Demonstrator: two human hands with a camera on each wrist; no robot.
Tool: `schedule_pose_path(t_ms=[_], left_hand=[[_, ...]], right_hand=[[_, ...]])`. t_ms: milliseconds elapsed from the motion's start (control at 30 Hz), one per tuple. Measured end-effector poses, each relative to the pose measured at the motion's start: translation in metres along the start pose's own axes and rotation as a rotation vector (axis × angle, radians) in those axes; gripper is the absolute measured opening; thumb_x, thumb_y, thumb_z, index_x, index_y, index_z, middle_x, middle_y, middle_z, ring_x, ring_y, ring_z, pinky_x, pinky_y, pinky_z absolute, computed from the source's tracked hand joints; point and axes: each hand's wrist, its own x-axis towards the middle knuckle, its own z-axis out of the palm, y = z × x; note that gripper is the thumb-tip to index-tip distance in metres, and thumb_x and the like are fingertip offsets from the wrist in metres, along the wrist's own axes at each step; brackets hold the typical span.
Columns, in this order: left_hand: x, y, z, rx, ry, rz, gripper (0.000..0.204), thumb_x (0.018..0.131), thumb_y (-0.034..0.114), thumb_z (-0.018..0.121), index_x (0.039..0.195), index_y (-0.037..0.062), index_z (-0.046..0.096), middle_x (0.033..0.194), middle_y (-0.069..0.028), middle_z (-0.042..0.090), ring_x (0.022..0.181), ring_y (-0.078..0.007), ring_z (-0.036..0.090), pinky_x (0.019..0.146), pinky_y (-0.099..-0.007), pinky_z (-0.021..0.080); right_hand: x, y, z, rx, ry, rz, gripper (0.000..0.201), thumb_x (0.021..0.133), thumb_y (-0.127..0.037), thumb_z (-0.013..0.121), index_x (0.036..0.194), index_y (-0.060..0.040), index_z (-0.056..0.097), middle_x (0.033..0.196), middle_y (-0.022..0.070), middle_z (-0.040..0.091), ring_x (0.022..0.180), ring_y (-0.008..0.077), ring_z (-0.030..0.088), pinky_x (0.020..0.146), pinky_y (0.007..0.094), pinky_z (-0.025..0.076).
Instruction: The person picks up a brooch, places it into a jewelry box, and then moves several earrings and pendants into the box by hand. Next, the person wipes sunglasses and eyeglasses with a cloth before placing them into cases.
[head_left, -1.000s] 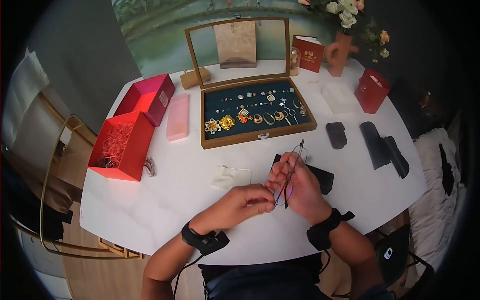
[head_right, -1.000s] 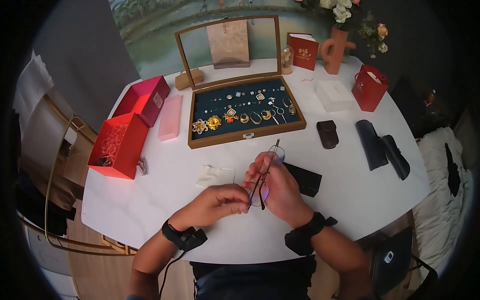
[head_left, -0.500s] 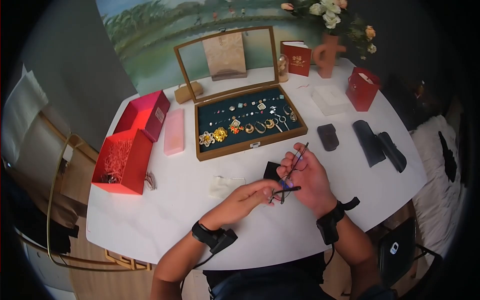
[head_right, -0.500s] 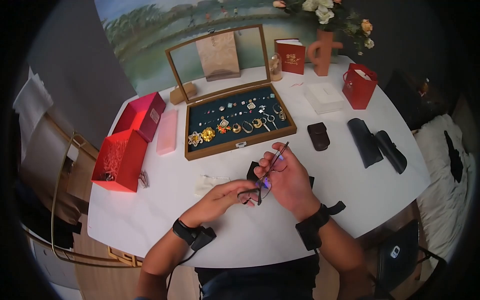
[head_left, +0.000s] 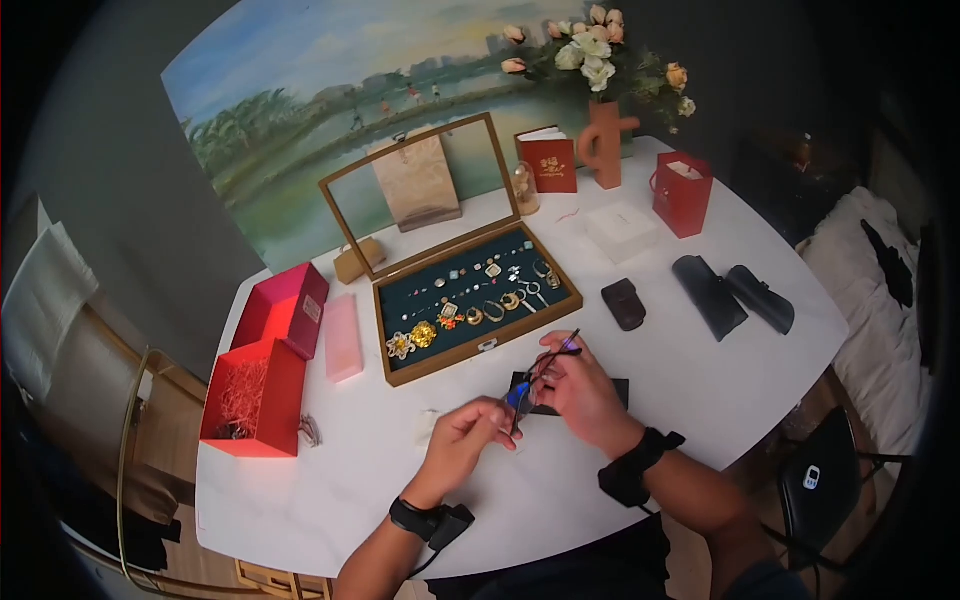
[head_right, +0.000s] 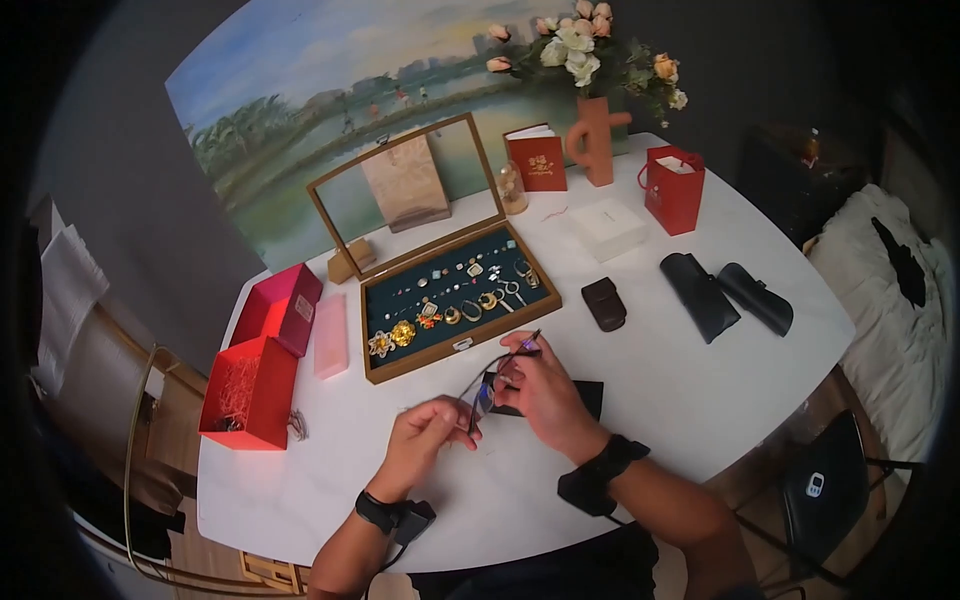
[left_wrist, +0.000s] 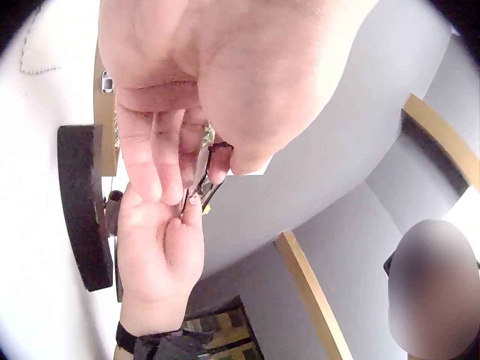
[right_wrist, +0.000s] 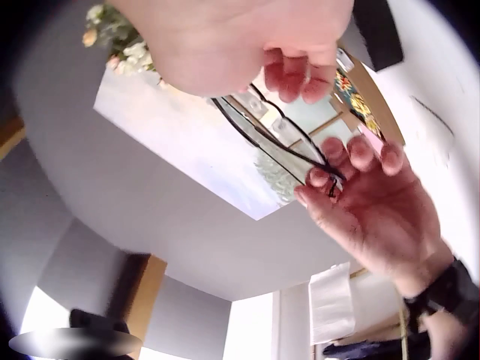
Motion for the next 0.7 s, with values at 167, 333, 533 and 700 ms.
schedule_pose_path(t_ms=[167, 333, 533, 700], left_hand=[[0.001, 0.017, -0.029, 0.062, 0.015, -0.024, 0.021, 0.103, 0.012, 0.048, 0.089, 0.0002, 0.059, 0.090, -0.0090, 0.062, 0.082, -0.0194, 0.063, 0.073, -0.0325, 0.053], [0.024, 0.029, -0.025, 0.469, -0.276, -0.101, 0.013, 0.099, 0.010, 0.059, 0.104, 0.0001, 0.064, 0.096, -0.0043, 0.061, 0.089, -0.0110, 0.057, 0.080, -0.0250, 0.047], [0.056, 0.017, -0.030, 0.772, -0.143, 0.176, 0.042, 0.085, 0.002, 0.067, 0.125, 0.0072, 0.059, 0.125, -0.0107, 0.057, 0.117, -0.0265, 0.056, 0.102, -0.0347, 0.044], [0.063, -0.007, -0.031, 1.065, -0.349, 0.226, 0.063, 0.073, -0.017, 0.058, 0.131, 0.0083, 0.056, 0.140, -0.0136, 0.049, 0.134, -0.0338, 0.045, 0.111, -0.0380, 0.040]], right_hand=[[-0.006, -0.070, -0.007, -0.302, -0.309, 0.282, 0.030, 0.099, -0.010, 0.055, 0.127, -0.0013, 0.049, 0.107, 0.0113, 0.058, 0.090, 0.0228, 0.064, 0.078, 0.0358, 0.054], [-0.015, -0.086, -0.001, -0.595, -0.505, 0.512, 0.052, 0.096, -0.012, 0.060, 0.142, -0.0039, 0.038, 0.108, 0.0114, 0.061, 0.080, 0.0167, 0.061, 0.068, 0.0279, 0.051], [-0.034, -0.094, -0.022, -0.854, -0.316, 0.264, 0.057, 0.092, -0.004, 0.060, 0.146, -0.0093, 0.043, 0.089, -0.0019, 0.052, 0.071, 0.0044, 0.048, 0.062, 0.0192, 0.041], [-0.057, -0.103, -0.035, -1.316, -0.092, 0.141, 0.059, 0.084, 0.002, 0.070, 0.138, -0.0090, 0.051, 0.093, -0.0018, 0.050, 0.077, 0.0082, 0.044, 0.070, 0.0228, 0.044]])
